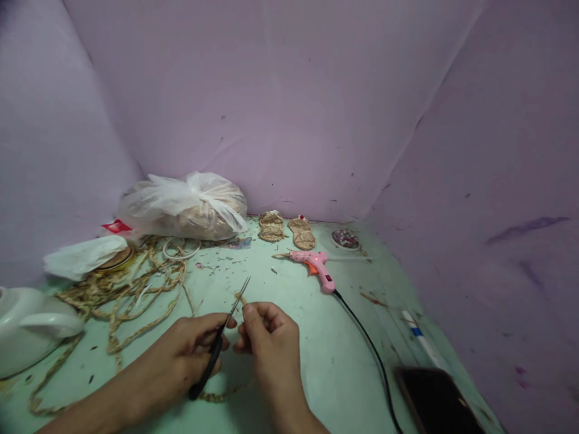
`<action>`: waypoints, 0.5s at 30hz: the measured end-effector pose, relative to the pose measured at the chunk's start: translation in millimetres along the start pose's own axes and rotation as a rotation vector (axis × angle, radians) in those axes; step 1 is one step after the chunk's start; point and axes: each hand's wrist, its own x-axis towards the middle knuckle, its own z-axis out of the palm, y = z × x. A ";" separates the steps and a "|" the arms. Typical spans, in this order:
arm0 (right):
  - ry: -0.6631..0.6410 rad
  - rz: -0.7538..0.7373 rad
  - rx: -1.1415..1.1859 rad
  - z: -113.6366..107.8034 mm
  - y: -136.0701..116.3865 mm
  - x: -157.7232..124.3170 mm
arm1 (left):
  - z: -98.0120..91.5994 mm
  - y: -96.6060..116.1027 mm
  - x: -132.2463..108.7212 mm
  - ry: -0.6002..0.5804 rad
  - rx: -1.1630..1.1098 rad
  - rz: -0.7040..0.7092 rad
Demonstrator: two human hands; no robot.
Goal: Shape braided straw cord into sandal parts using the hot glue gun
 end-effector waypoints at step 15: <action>0.066 0.102 -0.007 -3.2 2.5 4.4 | -97.6 -13.1 12.5 0.592 1.072 -0.315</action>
